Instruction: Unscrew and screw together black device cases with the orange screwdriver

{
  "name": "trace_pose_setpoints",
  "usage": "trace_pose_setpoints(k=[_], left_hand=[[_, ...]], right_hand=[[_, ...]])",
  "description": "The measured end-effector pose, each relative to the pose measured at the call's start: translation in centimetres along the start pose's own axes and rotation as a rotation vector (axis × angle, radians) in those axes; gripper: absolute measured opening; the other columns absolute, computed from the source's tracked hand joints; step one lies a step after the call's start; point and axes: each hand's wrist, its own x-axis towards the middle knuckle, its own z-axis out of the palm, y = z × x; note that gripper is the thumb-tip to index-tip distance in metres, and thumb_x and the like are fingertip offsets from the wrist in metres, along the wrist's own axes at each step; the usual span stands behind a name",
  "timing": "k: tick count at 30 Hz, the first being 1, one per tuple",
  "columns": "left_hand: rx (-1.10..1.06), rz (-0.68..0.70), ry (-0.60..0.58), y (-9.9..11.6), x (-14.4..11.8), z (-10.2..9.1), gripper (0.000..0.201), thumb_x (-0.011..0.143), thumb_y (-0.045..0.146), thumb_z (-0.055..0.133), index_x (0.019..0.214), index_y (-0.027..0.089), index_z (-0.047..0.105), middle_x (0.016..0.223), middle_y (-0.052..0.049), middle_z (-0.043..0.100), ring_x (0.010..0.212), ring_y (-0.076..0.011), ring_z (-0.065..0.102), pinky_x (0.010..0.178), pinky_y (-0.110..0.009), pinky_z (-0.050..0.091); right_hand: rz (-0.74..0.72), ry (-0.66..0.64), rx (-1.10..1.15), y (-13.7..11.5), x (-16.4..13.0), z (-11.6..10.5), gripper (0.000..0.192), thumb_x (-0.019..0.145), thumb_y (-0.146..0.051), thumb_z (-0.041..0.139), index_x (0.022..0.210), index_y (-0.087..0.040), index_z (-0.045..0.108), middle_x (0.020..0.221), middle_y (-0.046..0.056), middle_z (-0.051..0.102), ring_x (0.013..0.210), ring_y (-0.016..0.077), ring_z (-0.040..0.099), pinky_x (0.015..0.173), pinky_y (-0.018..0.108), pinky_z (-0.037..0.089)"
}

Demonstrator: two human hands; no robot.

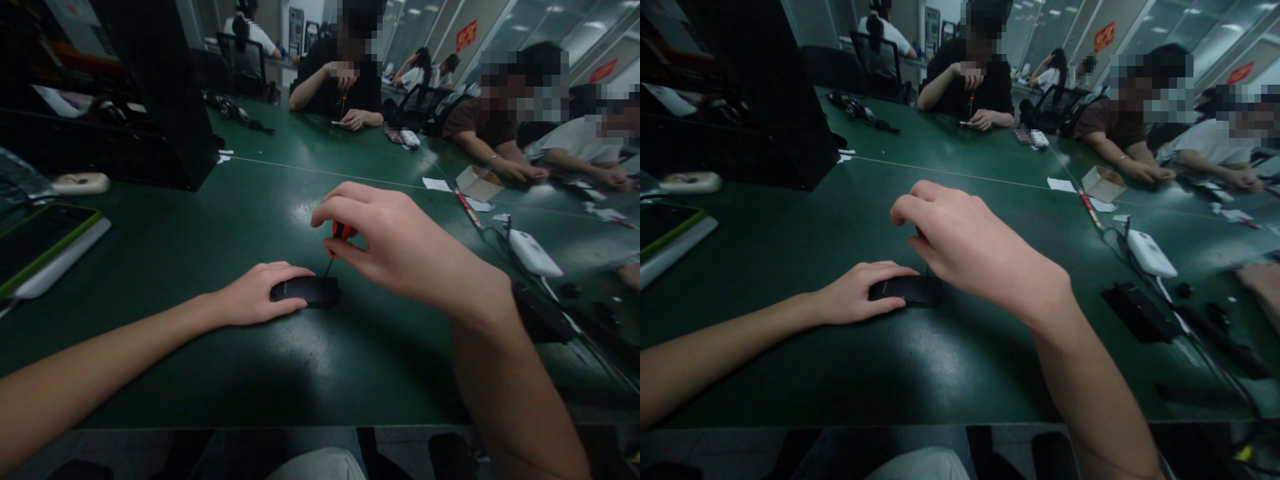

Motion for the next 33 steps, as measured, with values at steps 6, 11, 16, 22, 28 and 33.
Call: trace_pose_setpoints(k=[6, 11, 16, 22, 28, 33], left_hand=[[0.013, 0.005, 0.008, -0.14, -0.03, 0.02, 0.046, 0.096, 0.044, 0.063, 0.134, 0.02, 0.06, 0.119, -0.009, 0.071, 0.106, -0.0242, 0.069, 0.092, -0.035, 0.054], [-0.005, 0.007, 0.0, -0.34, -0.01, -0.06, 0.047, 0.095, 0.045, 0.064, 0.136, 0.022, 0.06, 0.124, -0.009, 0.071, 0.11, -0.0249, 0.068, 0.095, -0.036, 0.053], [-0.028, -0.017, -0.023, -0.27, 0.08, -0.29, 0.047, 0.094, 0.045, 0.066, 0.135, 0.021, 0.061, 0.121, -0.008, 0.071, 0.107, -0.0241, 0.068, 0.093, -0.035, 0.053], [-0.023, -0.007, -0.027, -0.34, 0.13, -0.23, 0.047, 0.095, 0.045, 0.065, 0.135, 0.021, 0.06, 0.123, -0.009, 0.071, 0.109, -0.0252, 0.068, 0.093, -0.036, 0.052], [-0.026, -0.01, -0.027, -0.34, 0.12, -0.23, 0.047, 0.095, 0.044, 0.065, 0.135, 0.021, 0.06, 0.121, -0.009, 0.071, 0.107, -0.0242, 0.068, 0.094, -0.035, 0.051], [-0.047, -0.012, -0.041, -0.38, 0.14, -0.25, 0.047, 0.095, 0.044, 0.065, 0.136, 0.02, 0.06, 0.122, -0.008, 0.07, 0.108, -0.0239, 0.067, 0.095, -0.035, 0.051]], right_hand=[[-0.058, -0.005, 0.07, -0.21, -0.04, 0.01, 0.046, 0.084, -0.006, 0.052, 0.127, -0.02, 0.059, 0.131, 0.012, 0.059, 0.113, 0.0231, 0.058, 0.092, 0.035, 0.047], [-0.011, 0.004, 0.014, -0.12, -0.15, 0.25, 0.039, 0.086, -0.011, 0.055, 0.123, -0.02, 0.06, 0.119, 0.01, 0.064, 0.102, 0.0229, 0.061, 0.085, 0.034, 0.046], [-0.016, -0.036, 0.045, -0.26, -0.33, -0.12, 0.045, 0.083, -0.008, 0.054, 0.127, -0.021, 0.058, 0.128, 0.011, 0.06, 0.108, 0.0233, 0.059, 0.088, 0.034, 0.046], [-0.009, -0.014, 0.019, -0.29, -0.25, 0.16, 0.041, 0.086, -0.011, 0.054, 0.126, -0.02, 0.058, 0.125, 0.011, 0.061, 0.104, 0.0236, 0.06, 0.086, 0.035, 0.046], [-0.025, -0.015, 0.072, -0.39, -0.2, 0.11, 0.046, 0.085, -0.008, 0.053, 0.13, -0.02, 0.057, 0.129, 0.011, 0.061, 0.112, 0.0229, 0.059, 0.091, 0.034, 0.047], [-0.038, 0.003, 0.055, -0.62, -0.08, 0.33, 0.043, 0.087, -0.008, 0.052, 0.129, -0.017, 0.058, 0.126, 0.011, 0.065, 0.113, 0.0235, 0.061, 0.095, 0.037, 0.047]])
